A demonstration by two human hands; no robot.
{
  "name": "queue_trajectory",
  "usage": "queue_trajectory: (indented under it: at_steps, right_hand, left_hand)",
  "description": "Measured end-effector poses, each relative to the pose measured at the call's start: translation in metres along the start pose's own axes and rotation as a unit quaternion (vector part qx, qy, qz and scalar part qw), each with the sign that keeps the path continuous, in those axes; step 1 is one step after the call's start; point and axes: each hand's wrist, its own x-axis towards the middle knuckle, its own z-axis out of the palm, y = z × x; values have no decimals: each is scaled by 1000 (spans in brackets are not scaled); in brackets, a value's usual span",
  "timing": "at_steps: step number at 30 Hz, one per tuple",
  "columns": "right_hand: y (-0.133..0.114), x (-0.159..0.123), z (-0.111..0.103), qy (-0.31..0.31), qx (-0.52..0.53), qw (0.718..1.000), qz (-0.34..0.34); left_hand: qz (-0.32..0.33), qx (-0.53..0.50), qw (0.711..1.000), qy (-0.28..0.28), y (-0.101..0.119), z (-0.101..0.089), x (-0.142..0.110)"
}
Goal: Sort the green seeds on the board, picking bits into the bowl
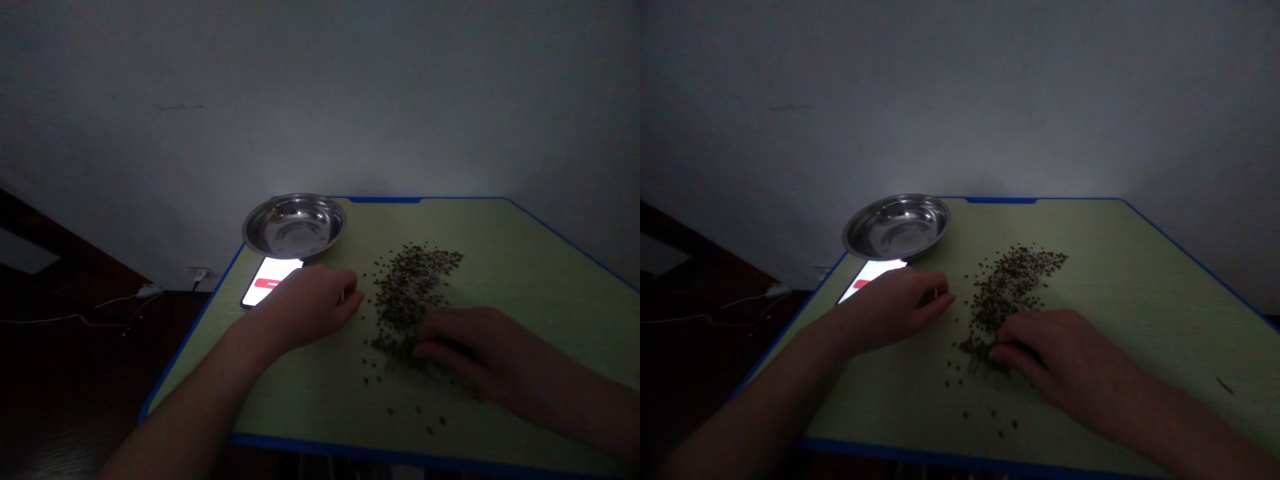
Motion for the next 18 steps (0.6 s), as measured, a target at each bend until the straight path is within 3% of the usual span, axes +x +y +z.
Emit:
queue_trajectory:
  at_steps: [13, 18]
  right_hand:
    - [-6, 22, 9, 36, -75, 996, -22]
    - [-8, 28, 11, 24, -53, 997, -44]
  left_hand:
    - [-3, 7, 1000, -1, -3, 1, 0]
    - [-5, 17, 1000, 5, -4, 4, 2]
